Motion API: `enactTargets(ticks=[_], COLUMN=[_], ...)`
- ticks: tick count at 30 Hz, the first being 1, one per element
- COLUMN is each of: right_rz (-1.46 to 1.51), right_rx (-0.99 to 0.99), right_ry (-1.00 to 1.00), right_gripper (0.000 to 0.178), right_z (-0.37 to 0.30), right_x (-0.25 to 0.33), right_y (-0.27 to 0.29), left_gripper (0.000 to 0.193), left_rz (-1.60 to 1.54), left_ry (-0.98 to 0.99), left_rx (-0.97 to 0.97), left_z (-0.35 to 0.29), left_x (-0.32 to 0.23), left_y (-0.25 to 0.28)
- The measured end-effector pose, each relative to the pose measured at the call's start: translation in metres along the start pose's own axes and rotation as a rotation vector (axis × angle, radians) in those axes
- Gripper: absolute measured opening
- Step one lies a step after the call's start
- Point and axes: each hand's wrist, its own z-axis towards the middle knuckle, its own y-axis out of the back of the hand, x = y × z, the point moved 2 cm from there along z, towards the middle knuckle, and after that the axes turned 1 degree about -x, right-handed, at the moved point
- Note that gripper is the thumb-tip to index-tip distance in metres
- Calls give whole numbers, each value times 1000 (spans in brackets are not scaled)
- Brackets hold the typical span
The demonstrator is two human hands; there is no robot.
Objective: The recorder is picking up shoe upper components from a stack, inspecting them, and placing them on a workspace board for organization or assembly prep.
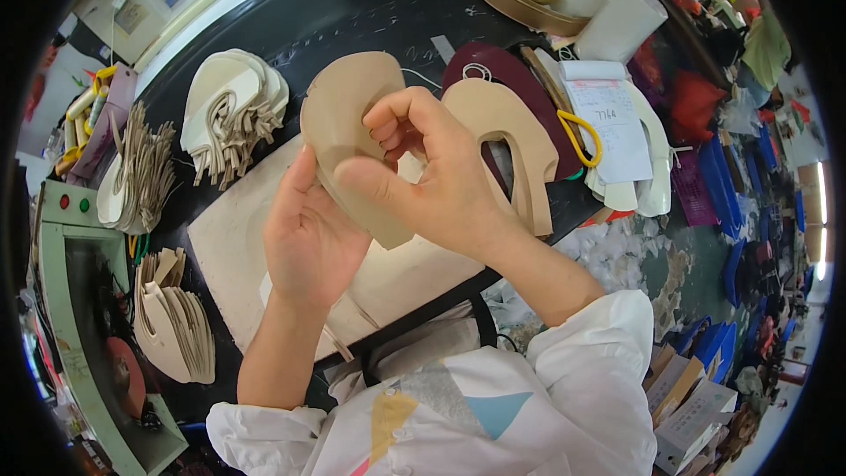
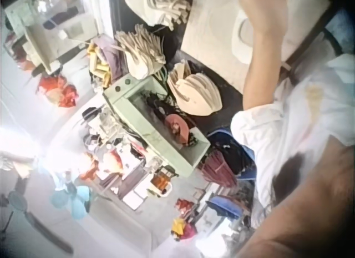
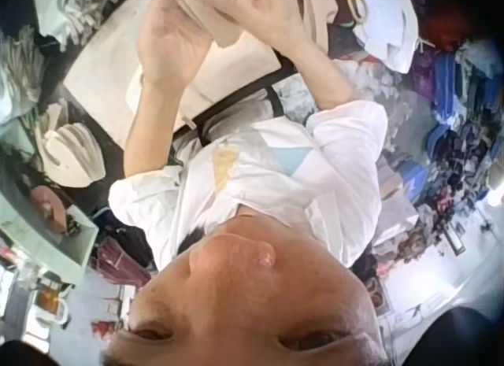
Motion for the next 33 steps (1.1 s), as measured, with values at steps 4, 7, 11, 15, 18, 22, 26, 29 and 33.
enactTargets(ticks=[4,7,11,15,18,22,26,29,33], right_rz=[-128,-234,-79,-1394,-867,-325,-69,214,-32], right_rx=[-49,-89,-202,-85,60,401,516,488,515], right_ry=[85,55,-353,233,190,437,-21,-318,-591], right_gripper=[44,35,11,56,87,90,33,15,18], right_z=[0,1,8,26,46,60,41,26,4], right_x=[5,7,-26,-66,-29,15,59,54,-14], right_y=[-15,-18,40,138,73,-20,-53,-68,-86], left_gripper=[48,45,30,23,25,30,26,30,33], left_rz=[101,174,485,1242,1572,1862,1361,982,889], left_ry=[-3,-21,-311,-448,-472,-547,-634,-537,-257], left_rx=[77,-65,-268,-361,-134,58,-307,-529,-823], left_z=[-4,-4,-13,-31,-47,-69,-101,-119,-115], left_x=[-5,-9,-57,-112,-124,-127,-117,-108,-86], left_y=[4,9,25,22,4,-27,-19,-9,46])
